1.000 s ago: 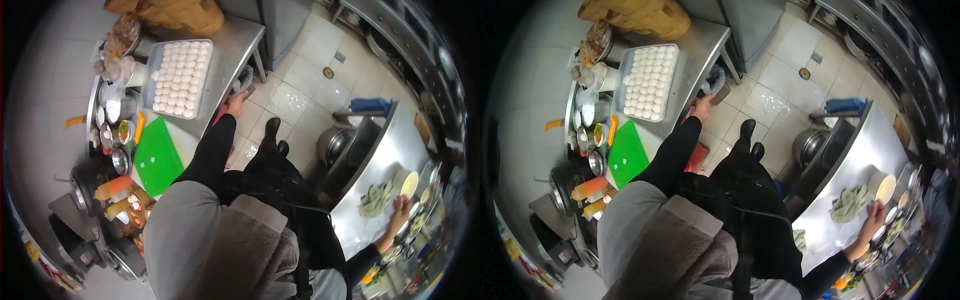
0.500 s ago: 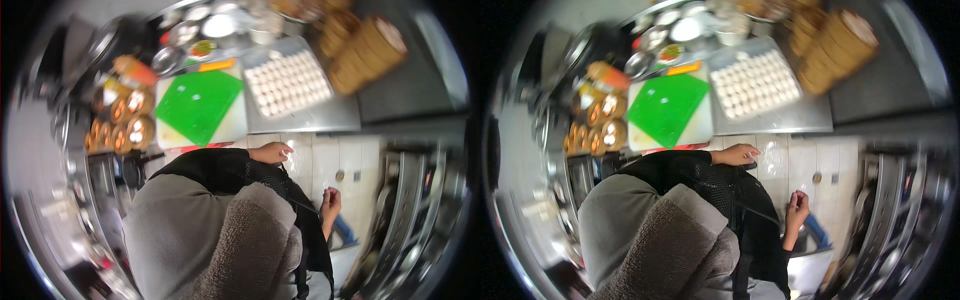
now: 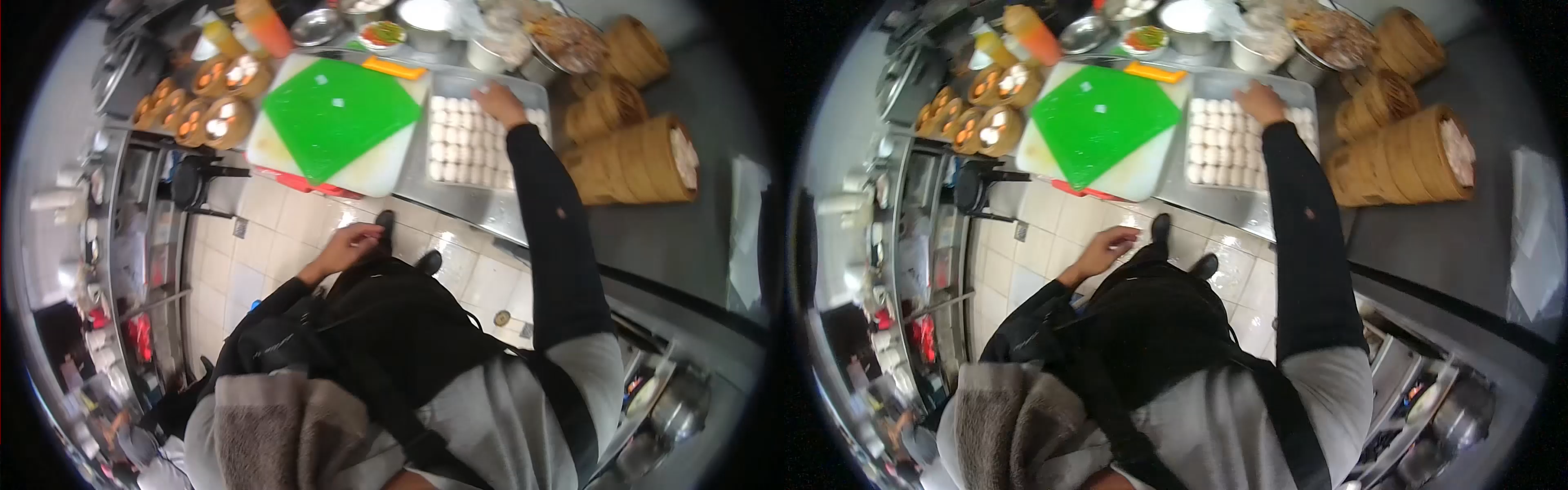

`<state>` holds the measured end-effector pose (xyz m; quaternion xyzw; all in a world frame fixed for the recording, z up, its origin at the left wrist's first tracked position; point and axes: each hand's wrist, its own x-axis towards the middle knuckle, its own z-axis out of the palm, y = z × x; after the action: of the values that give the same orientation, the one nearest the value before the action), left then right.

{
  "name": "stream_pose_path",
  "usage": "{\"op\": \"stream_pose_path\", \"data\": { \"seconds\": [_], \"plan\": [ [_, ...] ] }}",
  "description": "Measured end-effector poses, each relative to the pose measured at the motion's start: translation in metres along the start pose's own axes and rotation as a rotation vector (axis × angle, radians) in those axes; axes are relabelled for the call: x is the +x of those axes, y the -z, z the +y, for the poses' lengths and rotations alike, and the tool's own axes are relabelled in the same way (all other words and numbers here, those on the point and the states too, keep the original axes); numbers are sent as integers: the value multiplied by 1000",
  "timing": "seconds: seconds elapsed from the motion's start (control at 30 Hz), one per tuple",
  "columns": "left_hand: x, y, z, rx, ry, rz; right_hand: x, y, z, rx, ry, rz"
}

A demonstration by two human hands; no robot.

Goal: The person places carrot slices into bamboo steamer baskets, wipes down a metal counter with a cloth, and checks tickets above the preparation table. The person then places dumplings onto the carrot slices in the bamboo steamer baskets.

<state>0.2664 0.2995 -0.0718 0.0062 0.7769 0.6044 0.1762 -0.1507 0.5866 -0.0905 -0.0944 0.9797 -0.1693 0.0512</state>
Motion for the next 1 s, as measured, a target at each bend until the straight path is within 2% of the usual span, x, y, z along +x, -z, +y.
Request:
{"op": "stream_pose_path", "data": {
  "seconds": [0.03,0.07,0.1,0.17,0.2,0.23,0.3,0.33,0.37,0.43,0.5,0.57,0.6,0.63,0.67,0.77,0.83,0.9,0.97,1.0],
  "plan": [
    [-4,9,5,-1,47,62,49,-45,34,4,220,-43],
    [-7,17,3,-82,87,116,47,-30,21,96,390,-71],
    [-4,24,4,-178,64,147,38,-13,1,84,376,-75],
    [8,39,38,-98,-8,124,0,34,-36,64,181,55],
    [21,45,53,-61,-49,66,-9,59,-42,69,135,-59],
    [35,50,68,-26,-89,13,-10,66,-26,45,119,-57],
    [70,53,102,-4,-142,-66,-14,80,20,-175,336,-446],
    [92,53,114,148,-263,-147,-19,86,44,-180,233,-515],
    [117,51,124,302,-386,-224,-25,87,52,-186,218,-506],
    [174,39,132,437,-587,-176,-43,92,63,-163,238,-405],
    [239,23,132,596,-561,-143,-52,98,47,-173,236,-436],
    [300,11,132,785,-416,-148,-55,99,49,-75,259,-482],
    [322,9,135,786,-399,-146,-55,93,54,-36,312,-442],
    [344,10,139,857,-279,-318,-55,93,53,-27,325,-451],
    [354,11,144,926,-153,-493,-56,94,47,-34,307,-488],
    [361,4,149,1032,-73,-529,-63,95,30,-17,280,-571],
    [362,5,146,964,-97,-561,-66,87,36,-6,266,-608],
    [356,0,142,895,-78,-573,-69,68,47,104,356,-543],
    [356,-5,142,892,-11,-603,-72,63,46,163,339,-565],
    [356,-7,138,868,-75,-582,-71,63,46,110,340,-592]
  ]
}}
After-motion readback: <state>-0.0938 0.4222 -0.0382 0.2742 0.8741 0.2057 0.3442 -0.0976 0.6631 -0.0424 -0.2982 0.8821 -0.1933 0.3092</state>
